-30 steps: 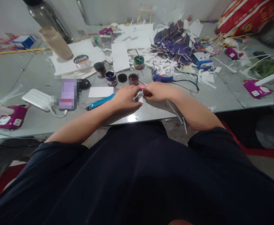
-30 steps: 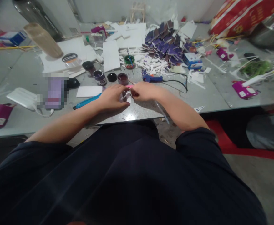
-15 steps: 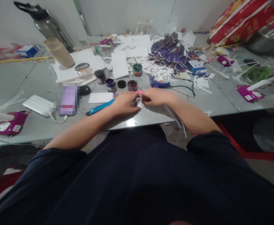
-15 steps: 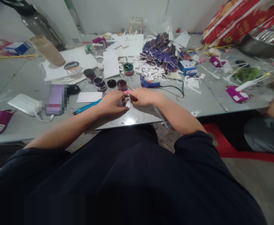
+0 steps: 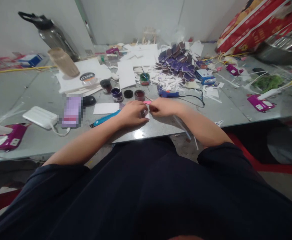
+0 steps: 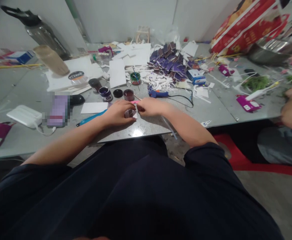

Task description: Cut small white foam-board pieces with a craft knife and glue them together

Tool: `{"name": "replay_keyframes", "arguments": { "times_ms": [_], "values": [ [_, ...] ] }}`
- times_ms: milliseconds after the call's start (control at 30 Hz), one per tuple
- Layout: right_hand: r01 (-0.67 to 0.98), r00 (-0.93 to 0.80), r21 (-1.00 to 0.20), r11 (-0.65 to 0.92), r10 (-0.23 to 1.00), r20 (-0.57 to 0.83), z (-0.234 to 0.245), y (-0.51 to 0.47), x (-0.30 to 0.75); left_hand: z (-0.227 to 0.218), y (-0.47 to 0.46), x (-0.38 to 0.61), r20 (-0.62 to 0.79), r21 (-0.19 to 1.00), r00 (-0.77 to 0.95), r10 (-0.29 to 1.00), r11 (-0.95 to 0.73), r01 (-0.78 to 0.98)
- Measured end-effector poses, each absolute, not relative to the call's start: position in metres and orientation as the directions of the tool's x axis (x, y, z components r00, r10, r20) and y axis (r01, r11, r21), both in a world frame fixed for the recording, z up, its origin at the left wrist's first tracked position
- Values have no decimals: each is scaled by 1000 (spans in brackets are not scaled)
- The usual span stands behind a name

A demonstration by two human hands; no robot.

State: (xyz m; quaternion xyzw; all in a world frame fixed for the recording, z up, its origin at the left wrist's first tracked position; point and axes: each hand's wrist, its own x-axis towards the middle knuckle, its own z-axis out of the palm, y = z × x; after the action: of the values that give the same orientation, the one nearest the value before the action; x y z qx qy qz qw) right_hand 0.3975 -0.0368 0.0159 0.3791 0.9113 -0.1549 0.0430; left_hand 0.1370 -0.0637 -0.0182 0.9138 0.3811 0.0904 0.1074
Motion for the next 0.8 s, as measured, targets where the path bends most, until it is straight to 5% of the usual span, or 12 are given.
{"name": "replay_keyframes", "arguments": {
  "times_ms": [800],
  "values": [
    [715,-693,-321,621,692,-205,18,-36,396,-25,-53,132,112,289,725,680,-720,630]
  ]
}}
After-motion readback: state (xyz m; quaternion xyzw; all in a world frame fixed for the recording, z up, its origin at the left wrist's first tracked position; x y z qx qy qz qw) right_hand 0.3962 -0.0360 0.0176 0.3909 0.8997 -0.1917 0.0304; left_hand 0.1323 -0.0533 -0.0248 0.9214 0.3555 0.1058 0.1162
